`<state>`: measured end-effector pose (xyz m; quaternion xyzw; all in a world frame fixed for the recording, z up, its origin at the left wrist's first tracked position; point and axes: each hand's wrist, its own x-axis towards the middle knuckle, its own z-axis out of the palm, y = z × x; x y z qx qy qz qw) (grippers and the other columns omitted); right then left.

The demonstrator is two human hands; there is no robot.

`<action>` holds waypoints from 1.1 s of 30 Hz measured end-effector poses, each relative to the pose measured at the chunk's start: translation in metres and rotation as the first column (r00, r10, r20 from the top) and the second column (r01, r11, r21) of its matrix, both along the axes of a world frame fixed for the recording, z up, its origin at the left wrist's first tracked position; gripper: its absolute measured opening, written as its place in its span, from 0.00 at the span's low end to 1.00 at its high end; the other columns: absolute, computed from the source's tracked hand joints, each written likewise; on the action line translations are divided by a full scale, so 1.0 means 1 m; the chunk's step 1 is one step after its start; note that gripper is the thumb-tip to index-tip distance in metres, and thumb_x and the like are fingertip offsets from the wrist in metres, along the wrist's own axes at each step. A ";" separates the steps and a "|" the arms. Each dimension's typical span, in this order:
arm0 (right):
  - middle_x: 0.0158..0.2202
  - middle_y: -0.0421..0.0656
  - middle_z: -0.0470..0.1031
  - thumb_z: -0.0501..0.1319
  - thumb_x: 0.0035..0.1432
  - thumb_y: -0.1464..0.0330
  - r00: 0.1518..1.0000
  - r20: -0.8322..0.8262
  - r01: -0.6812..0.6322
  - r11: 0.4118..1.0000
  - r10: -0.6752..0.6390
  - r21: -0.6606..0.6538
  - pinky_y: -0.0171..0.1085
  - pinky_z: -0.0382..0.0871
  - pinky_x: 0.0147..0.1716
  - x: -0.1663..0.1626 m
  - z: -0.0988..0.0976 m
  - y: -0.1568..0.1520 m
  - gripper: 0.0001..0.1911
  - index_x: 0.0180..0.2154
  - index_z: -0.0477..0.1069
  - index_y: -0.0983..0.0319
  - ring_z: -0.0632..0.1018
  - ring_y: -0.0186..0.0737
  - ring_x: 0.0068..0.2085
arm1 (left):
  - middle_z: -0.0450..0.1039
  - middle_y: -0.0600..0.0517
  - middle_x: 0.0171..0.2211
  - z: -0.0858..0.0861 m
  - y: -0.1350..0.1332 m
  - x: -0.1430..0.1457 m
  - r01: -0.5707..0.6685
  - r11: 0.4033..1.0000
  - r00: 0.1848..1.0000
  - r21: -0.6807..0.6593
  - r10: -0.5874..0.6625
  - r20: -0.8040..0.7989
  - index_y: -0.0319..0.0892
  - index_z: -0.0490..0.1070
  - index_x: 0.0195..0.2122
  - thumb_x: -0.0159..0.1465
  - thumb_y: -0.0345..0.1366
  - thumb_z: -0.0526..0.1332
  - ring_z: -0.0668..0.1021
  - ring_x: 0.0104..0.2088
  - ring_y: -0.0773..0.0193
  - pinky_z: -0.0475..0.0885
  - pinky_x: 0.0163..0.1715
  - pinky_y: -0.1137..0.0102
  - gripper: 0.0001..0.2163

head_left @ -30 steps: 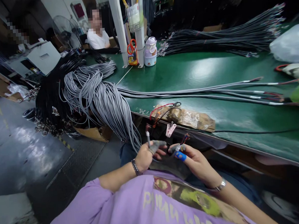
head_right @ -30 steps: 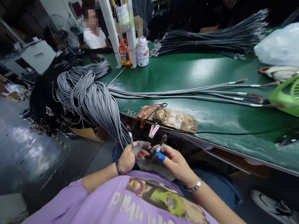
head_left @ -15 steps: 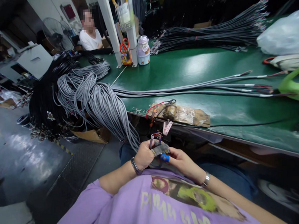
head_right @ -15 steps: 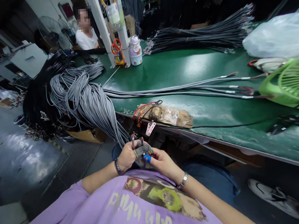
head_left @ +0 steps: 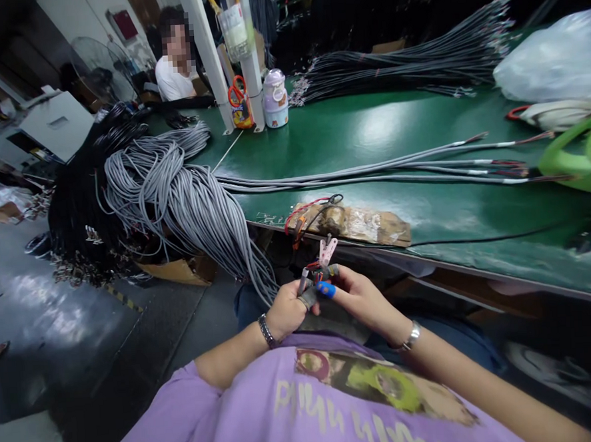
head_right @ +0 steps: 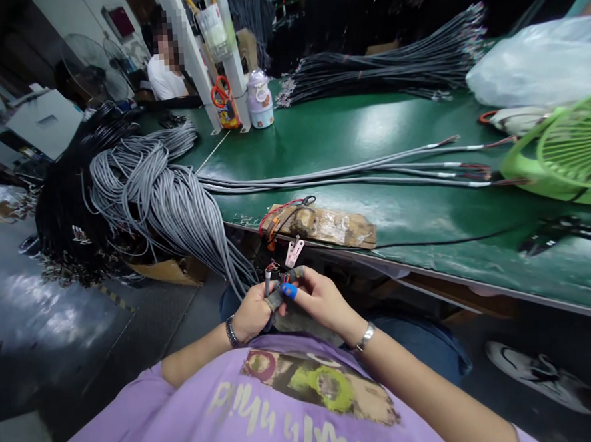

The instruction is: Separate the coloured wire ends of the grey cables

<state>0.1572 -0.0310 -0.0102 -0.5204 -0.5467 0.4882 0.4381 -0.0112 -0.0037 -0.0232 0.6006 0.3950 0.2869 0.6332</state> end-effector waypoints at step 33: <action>0.29 0.41 0.74 0.64 0.50 0.58 0.999 -0.040 0.016 0.997 -0.019 -0.078 0.37 0.68 0.32 -0.008 0.004 0.013 0.15 0.33 0.68 0.62 0.72 0.38 0.30 | 0.70 0.55 0.19 0.004 -0.005 0.007 -0.153 0.959 0.984 -0.239 0.169 0.049 0.40 0.65 0.26 0.55 0.47 0.63 0.70 0.13 0.73 0.53 0.10 0.79 0.15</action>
